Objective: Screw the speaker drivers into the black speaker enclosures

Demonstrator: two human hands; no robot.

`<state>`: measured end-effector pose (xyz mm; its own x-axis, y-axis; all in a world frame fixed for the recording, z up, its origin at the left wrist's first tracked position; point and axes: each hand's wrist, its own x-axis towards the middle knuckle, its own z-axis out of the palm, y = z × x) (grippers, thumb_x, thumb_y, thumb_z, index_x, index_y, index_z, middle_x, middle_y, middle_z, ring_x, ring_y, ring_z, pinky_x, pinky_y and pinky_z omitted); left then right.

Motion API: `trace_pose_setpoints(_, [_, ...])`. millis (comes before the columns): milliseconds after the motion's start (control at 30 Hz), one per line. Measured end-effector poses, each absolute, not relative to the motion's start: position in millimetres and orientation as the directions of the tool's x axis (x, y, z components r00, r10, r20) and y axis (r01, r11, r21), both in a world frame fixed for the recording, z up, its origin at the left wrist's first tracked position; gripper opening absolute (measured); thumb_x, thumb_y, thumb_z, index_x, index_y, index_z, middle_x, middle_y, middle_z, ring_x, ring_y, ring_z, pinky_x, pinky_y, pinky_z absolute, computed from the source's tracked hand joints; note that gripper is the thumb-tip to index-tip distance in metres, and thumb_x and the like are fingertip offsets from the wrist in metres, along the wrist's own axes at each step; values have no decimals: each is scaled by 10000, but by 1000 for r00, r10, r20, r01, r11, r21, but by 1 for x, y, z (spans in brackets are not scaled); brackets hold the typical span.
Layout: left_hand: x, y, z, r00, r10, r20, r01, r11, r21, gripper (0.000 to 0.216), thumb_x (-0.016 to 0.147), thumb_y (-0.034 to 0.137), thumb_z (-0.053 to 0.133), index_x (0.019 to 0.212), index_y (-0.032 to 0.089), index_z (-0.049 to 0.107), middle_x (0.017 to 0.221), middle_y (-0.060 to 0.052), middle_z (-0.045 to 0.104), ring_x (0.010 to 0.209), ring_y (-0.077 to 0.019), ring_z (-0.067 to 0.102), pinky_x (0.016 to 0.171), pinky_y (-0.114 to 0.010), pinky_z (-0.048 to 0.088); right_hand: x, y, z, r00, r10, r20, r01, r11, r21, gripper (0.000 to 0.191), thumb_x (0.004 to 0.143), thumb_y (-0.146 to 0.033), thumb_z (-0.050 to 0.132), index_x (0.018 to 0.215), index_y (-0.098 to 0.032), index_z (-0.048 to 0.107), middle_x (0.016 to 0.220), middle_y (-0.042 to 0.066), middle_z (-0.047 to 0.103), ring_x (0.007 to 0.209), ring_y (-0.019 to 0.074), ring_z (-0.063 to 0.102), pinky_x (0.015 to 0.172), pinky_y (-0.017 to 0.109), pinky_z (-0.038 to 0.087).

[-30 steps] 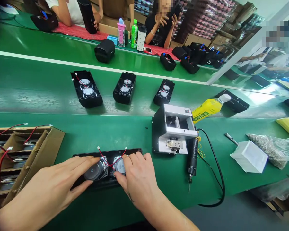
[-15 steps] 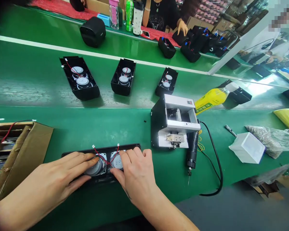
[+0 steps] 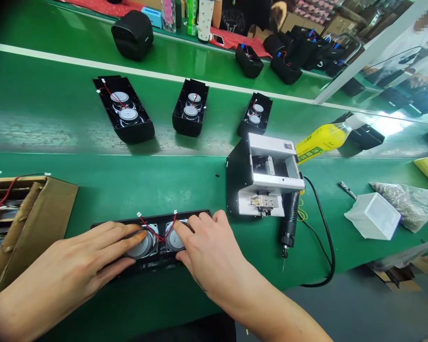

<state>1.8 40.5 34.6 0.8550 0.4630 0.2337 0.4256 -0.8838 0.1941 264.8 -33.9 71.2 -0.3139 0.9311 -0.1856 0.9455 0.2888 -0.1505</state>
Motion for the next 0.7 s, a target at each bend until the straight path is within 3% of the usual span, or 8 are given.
trace_pose_setpoints(167, [1, 40, 34, 855, 462, 235, 423, -884, 199, 461, 1175, 361, 350, 1185, 206, 784, 1141, -76, 839, 973, -267, 800, 712, -394, 689, 259, -28, 69, -303, 937, -175, 951, 285, -122, 353, 942, -394, 877, 1197, -209, 717, 952, 29, 721, 854, 269, 642, 795, 449, 300])
trace_pose_setpoints(367, [2, 41, 35, 858, 455, 238, 415, -887, 201, 459, 1177, 371, 344, 1192, 205, 772, 1148, -69, 838, 968, -262, 808, 690, -394, 705, 270, -27, 64, -316, 928, -199, 929, 259, -265, 375, 984, -384, 840, 1292, -213, 713, 1069, 28, 760, 960, 253, 666, 864, 439, 279])
trace_pose_setpoints(700, [3, 39, 35, 858, 457, 235, 435, -889, 140, 467, 1159, 292, 319, 1184, 214, 779, 1106, -71, 839, 925, -258, 803, 643, -364, 676, 272, -29, 63, -327, 929, -173, 921, 272, -278, 373, 981, -410, 843, 1284, -223, 731, 998, 16, 738, 902, 229, 629, 833, 426, 258])
